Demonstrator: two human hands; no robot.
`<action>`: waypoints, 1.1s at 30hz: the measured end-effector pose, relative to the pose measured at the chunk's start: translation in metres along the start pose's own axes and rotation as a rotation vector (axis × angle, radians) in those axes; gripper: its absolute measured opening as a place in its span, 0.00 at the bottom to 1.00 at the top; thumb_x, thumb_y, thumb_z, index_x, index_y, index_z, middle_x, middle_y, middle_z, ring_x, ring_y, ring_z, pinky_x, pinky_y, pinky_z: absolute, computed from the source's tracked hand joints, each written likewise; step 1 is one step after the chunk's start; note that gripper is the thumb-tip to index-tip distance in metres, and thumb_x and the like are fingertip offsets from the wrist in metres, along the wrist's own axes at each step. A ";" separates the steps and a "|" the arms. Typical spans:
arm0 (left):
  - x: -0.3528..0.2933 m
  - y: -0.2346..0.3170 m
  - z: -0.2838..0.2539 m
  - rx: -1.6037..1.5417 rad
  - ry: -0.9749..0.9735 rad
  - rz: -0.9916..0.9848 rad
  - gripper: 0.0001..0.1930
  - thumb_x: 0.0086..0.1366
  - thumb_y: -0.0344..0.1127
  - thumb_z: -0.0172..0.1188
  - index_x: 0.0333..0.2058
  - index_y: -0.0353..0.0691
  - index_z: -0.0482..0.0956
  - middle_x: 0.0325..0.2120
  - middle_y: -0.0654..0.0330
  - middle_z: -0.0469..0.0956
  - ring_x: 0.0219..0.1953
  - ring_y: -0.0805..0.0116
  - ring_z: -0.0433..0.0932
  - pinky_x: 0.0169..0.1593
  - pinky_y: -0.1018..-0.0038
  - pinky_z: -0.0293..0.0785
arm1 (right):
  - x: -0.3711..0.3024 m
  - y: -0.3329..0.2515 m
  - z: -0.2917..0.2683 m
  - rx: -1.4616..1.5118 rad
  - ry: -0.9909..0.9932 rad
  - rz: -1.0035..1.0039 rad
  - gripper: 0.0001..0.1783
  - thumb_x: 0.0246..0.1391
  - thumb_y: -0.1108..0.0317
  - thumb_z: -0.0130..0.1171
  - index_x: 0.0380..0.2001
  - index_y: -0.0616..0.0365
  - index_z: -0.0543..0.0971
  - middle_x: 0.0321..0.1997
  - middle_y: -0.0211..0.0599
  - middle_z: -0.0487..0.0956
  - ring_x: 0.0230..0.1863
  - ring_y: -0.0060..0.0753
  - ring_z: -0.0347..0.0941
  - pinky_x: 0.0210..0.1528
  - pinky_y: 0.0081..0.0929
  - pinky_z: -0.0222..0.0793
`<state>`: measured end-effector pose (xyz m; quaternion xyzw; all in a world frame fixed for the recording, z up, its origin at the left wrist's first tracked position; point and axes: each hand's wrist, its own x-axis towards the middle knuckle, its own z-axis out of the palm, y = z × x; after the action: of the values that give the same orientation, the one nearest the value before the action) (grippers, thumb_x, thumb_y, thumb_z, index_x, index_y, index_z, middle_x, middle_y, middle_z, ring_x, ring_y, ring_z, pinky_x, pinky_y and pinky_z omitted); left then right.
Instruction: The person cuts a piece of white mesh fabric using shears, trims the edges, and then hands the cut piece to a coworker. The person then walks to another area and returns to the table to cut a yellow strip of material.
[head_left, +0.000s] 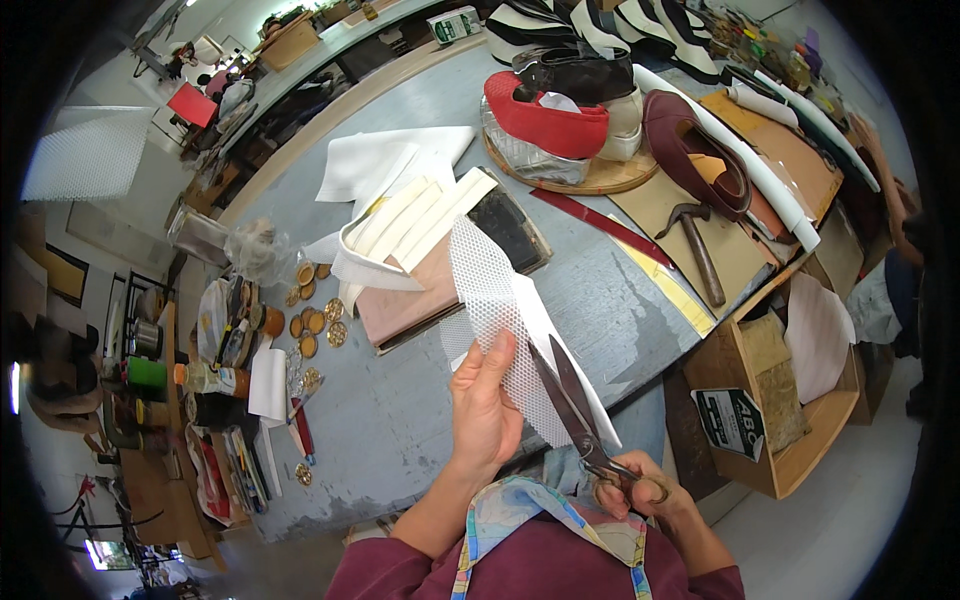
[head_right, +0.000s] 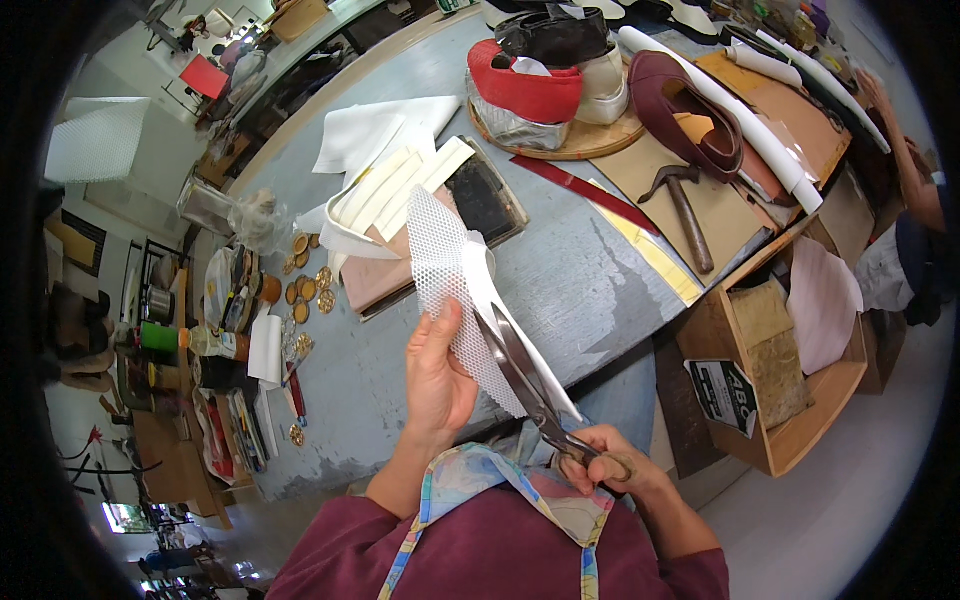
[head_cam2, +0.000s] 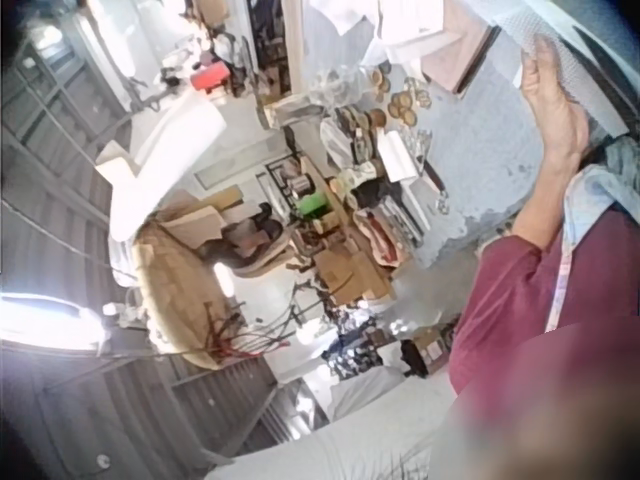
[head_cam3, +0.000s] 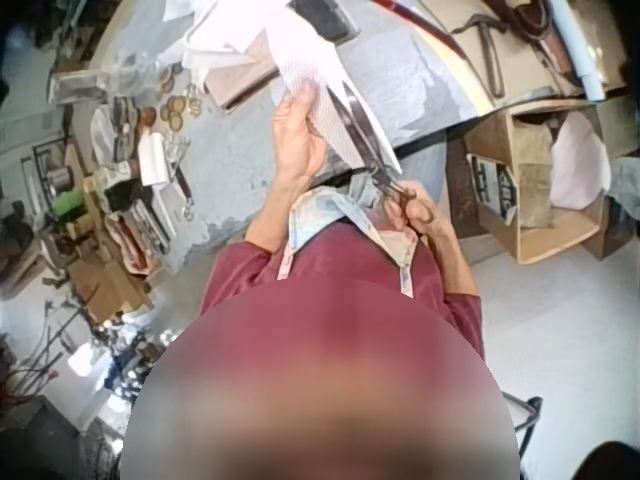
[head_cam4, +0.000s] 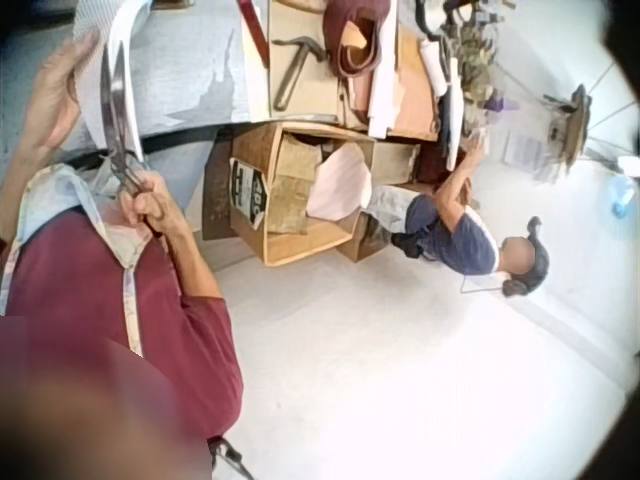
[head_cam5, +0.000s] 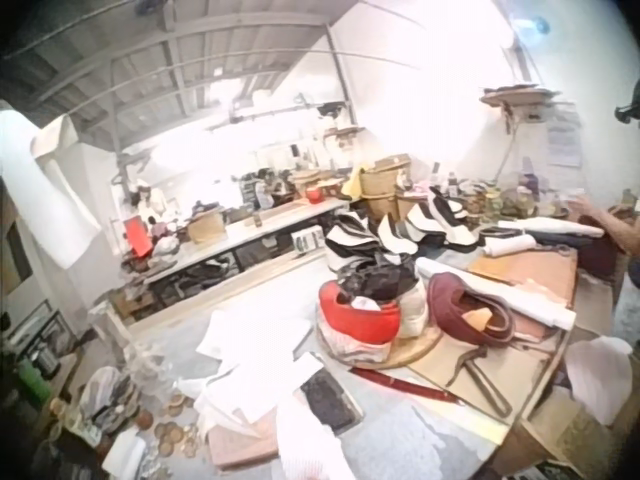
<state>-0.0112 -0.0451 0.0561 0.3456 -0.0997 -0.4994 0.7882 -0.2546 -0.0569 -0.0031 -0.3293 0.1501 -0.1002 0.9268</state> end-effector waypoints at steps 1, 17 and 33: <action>0.000 0.001 0.000 -0.010 -0.006 -0.011 0.09 0.74 0.32 0.55 0.48 0.39 0.81 0.46 0.60 0.84 0.45 0.73 0.83 0.50 0.73 0.81 | 0.000 0.001 -0.002 0.011 -0.005 -0.005 0.39 0.37 0.28 0.72 0.22 0.57 0.73 0.18 0.29 0.72 0.20 0.22 0.66 0.24 0.20 0.60; -0.009 -0.014 -0.001 -0.016 -0.028 -0.065 0.12 0.75 0.34 0.52 0.50 0.36 0.79 0.47 0.56 0.83 0.47 0.69 0.83 0.51 0.70 0.80 | -0.003 0.004 -0.010 0.049 0.053 -0.055 0.39 0.37 0.29 0.73 0.19 0.57 0.72 0.15 0.29 0.71 0.16 0.21 0.64 0.21 0.22 0.57; -0.013 -0.016 -0.005 0.033 -0.049 -0.058 0.11 0.75 0.35 0.53 0.48 0.38 0.80 0.46 0.58 0.84 0.45 0.71 0.83 0.49 0.71 0.81 | -0.006 0.011 -0.016 0.073 0.083 -0.068 0.29 0.42 0.44 0.78 0.22 0.56 0.73 0.15 0.24 0.70 0.16 0.14 0.63 0.20 0.17 0.53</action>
<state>-0.0265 -0.0360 0.0445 0.3488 -0.1172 -0.5289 0.7648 -0.2651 -0.0559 -0.0212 -0.2956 0.1733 -0.1506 0.9273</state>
